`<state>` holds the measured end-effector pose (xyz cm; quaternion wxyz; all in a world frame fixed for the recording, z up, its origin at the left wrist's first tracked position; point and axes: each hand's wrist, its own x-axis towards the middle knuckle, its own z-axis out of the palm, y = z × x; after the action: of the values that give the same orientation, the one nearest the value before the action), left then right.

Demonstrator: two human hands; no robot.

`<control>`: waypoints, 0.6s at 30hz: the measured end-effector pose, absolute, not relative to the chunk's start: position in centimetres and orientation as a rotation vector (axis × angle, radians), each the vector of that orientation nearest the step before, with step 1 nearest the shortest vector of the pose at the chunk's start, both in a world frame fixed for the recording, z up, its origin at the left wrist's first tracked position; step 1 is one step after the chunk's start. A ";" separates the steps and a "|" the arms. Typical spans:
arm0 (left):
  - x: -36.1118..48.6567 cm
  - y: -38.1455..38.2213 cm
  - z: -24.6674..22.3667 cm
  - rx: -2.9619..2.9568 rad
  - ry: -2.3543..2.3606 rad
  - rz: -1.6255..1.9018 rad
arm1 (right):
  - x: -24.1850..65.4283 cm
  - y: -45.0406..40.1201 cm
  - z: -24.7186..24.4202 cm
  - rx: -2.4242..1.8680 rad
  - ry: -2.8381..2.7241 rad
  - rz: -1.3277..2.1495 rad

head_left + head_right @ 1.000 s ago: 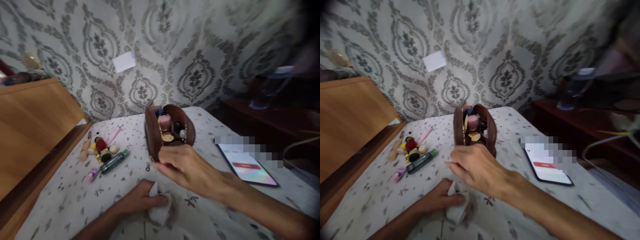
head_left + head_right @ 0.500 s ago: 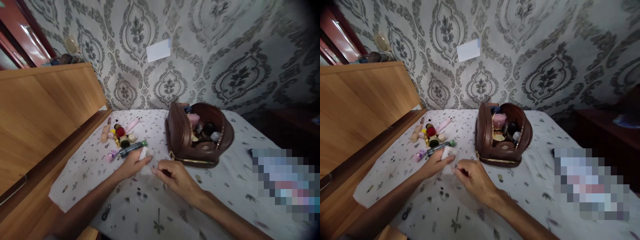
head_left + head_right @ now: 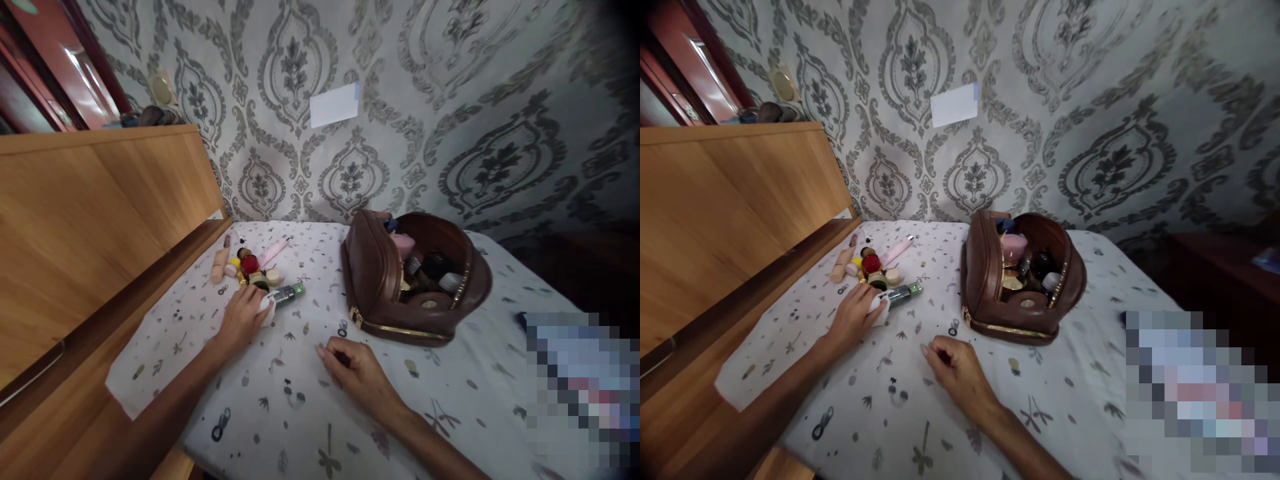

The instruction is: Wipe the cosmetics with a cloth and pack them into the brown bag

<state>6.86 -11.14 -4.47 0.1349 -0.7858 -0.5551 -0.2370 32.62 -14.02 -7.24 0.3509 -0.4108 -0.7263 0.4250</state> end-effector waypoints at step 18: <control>-5.0 -5.0 -2.6 -1.685 -2.262 -1.443 | 32.5 -13.8 -7.0 -1.068 -1.895 1.092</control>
<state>-4.98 -5.02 -2.64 -0.0134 -0.5317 -0.7140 -0.4553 32.49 -13.79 -7.01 0.3463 -0.4115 -0.7305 0.4209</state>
